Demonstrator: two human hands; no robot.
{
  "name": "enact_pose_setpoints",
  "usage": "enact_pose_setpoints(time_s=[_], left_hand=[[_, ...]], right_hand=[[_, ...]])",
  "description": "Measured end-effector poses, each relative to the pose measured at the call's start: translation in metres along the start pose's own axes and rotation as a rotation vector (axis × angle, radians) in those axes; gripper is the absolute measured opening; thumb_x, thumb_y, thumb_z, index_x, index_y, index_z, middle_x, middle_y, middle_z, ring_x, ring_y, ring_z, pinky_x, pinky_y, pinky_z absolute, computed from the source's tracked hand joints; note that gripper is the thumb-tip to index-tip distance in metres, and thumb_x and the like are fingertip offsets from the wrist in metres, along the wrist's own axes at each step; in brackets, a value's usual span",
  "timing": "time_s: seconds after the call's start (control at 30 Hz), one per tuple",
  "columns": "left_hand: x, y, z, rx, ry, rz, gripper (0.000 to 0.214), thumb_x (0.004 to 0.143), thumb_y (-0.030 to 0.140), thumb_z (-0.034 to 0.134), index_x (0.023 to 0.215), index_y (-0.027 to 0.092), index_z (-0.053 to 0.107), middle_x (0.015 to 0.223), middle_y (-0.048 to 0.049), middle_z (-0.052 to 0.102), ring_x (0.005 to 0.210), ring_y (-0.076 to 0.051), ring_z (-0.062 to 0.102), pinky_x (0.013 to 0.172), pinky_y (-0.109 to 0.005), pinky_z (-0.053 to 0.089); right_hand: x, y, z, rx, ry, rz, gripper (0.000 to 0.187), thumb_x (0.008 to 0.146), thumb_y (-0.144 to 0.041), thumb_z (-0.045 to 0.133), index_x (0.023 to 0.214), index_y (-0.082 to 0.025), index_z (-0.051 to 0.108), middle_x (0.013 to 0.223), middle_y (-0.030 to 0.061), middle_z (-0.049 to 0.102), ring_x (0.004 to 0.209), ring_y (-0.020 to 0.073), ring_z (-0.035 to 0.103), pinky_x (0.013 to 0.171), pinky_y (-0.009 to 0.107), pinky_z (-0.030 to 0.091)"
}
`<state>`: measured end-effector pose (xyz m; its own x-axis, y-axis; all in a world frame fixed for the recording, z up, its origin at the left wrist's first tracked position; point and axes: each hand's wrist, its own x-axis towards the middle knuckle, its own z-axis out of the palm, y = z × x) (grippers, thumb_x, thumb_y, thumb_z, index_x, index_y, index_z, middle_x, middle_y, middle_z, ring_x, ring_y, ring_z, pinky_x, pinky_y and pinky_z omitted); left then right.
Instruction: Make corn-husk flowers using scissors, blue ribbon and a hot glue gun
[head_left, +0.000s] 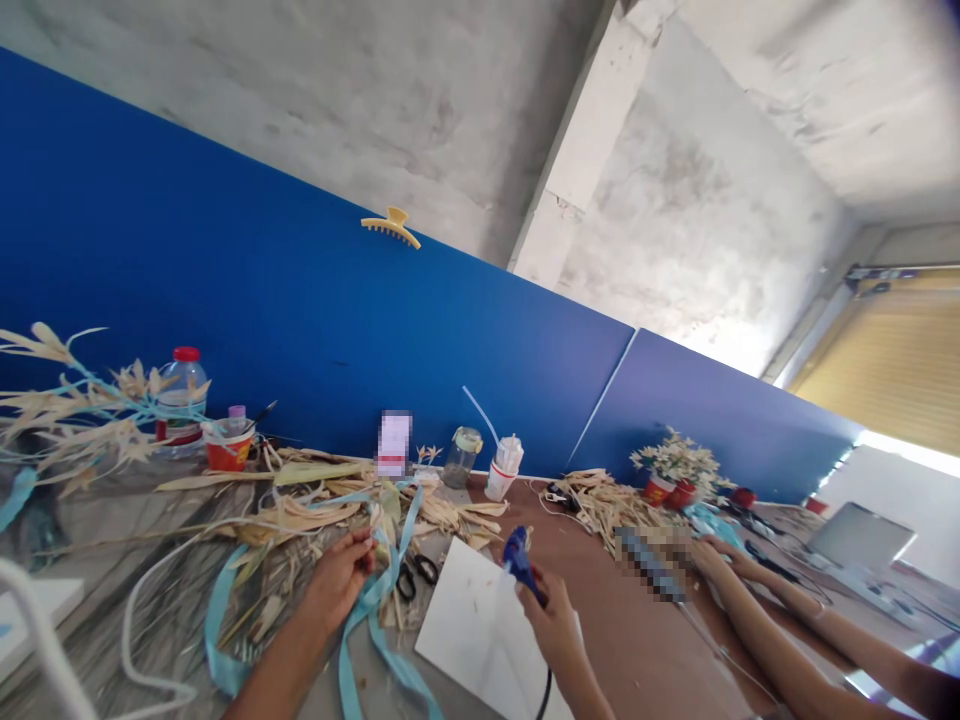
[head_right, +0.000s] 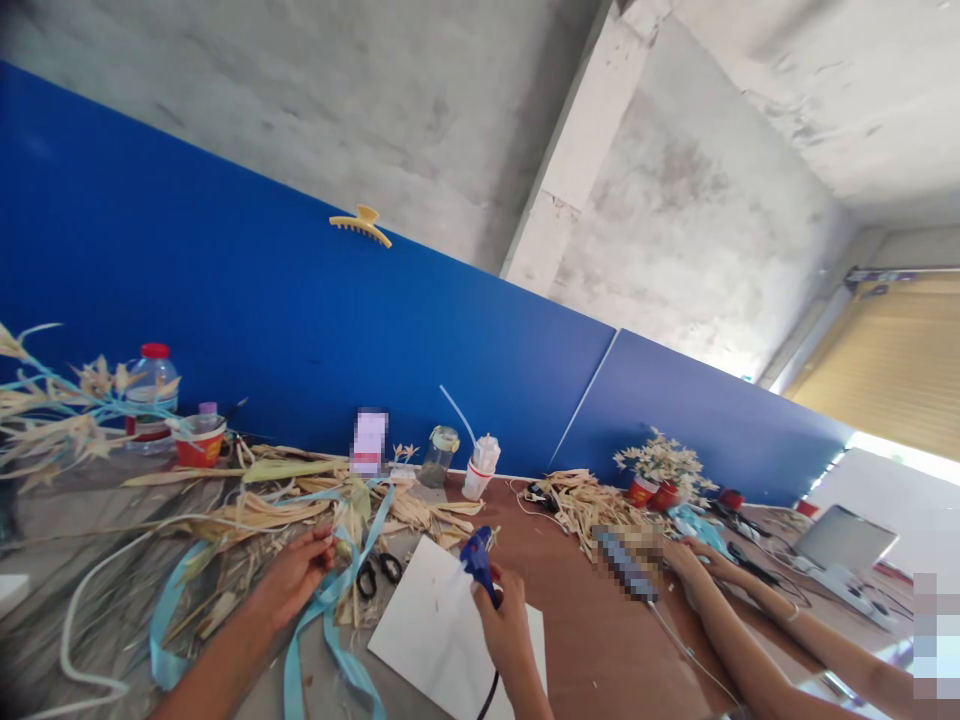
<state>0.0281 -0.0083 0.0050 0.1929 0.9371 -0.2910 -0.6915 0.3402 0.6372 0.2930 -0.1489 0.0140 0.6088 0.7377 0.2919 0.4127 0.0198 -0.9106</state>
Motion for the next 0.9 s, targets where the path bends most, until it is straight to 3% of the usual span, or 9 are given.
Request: enact_pose_setpoints(time_s=[0.07, 0.17, 0.27, 0.37, 0.57, 0.7, 0.9], left_hand=[[0.0, 0.0, 0.0, 0.006, 0.001, 0.003, 0.024, 0.067, -0.011, 0.054, 0.066, 0.012, 0.06, 0.055, 0.0006, 0.059, 0.042, -0.006, 0.05, 0.043, -0.015, 0.044], [0.0, 0.0, 0.0, 0.022, -0.006, 0.001, 0.023, 0.063, -0.01, 0.057, 0.064, 0.013, 0.06, 0.055, 0.0012, 0.058, 0.043, -0.007, 0.05, 0.043, -0.015, 0.044], [0.001, 0.001, -0.001, 0.034, -0.011, 0.006, 0.023, 0.059, -0.01, 0.063, 0.063, 0.013, 0.062, 0.053, 0.0012, 0.058, 0.043, -0.008, 0.05, 0.043, -0.016, 0.043], [0.002, 0.0, -0.003, 0.044, -0.014, 0.023, 0.022, 0.055, -0.008, 0.068, 0.064, 0.011, 0.063, 0.054, 0.0004, 0.059, 0.044, -0.008, 0.05, 0.043, -0.017, 0.043], [0.008, -0.003, -0.01, 0.087, -0.023, 0.13, 0.019, 0.053, -0.001, 0.07, 0.066, 0.013, 0.065, 0.055, 0.0007, 0.06, 0.045, -0.008, 0.05, 0.044, -0.017, 0.042], [0.01, -0.003, -0.011, 0.116, -0.011, 0.16, 0.019, 0.051, 0.003, 0.072, 0.065, 0.013, 0.065, 0.053, 0.0019, 0.059, 0.043, -0.007, 0.048, 0.042, -0.017, 0.04], [0.007, -0.002, -0.008, 0.125, 0.014, 0.216, 0.023, 0.047, 0.007, 0.078, 0.065, 0.014, 0.066, 0.055, 0.0, 0.061, 0.045, -0.008, 0.049, 0.043, -0.017, 0.042]], right_hand=[[-0.001, -0.017, 0.003, 0.354, -0.09, 0.1, 0.039, 0.068, -0.05, 0.065, 0.089, -0.017, 0.062, 0.059, -0.0011, 0.052, 0.051, 0.0152, 0.049, 0.051, 0.028, 0.04], [-0.006, -0.041, 0.015, 0.702, -0.261, 0.11, 0.043, 0.069, -0.056, 0.067, 0.086, -0.017, 0.061, 0.064, -0.0008, 0.055, 0.05, 0.0103, 0.045, 0.051, 0.025, 0.037], [-0.012, -0.055, 0.037, 0.595, -0.421, 0.134, 0.041, 0.067, -0.05, 0.074, 0.085, -0.015, 0.063, 0.056, -0.0027, 0.052, 0.048, 0.0086, 0.043, 0.05, 0.023, 0.033], [-0.015, -0.058, 0.065, 0.453, -0.469, 0.159, 0.051, 0.062, -0.057, 0.074, 0.085, -0.012, 0.067, 0.056, -0.0007, 0.054, 0.053, 0.0104, 0.046, 0.05, 0.022, 0.032], [-0.013, -0.048, 0.108, 0.495, -0.524, 0.095, 0.054, 0.064, -0.066, 0.067, 0.077, -0.013, 0.068, 0.062, 0.0018, 0.058, 0.056, 0.0114, 0.048, 0.056, 0.025, 0.035], [-0.012, -0.032, 0.12, 0.51, -0.535, 0.091, 0.056, 0.066, -0.067, 0.065, 0.077, -0.013, 0.07, 0.063, 0.0031, 0.059, 0.059, 0.013, 0.05, 0.059, 0.027, 0.037], [-0.011, -0.021, 0.118, 0.66, -0.584, 0.145, 0.051, 0.07, -0.063, 0.064, 0.075, -0.014, 0.071, 0.064, 0.0038, 0.059, 0.058, 0.0135, 0.049, 0.057, 0.027, 0.037]])
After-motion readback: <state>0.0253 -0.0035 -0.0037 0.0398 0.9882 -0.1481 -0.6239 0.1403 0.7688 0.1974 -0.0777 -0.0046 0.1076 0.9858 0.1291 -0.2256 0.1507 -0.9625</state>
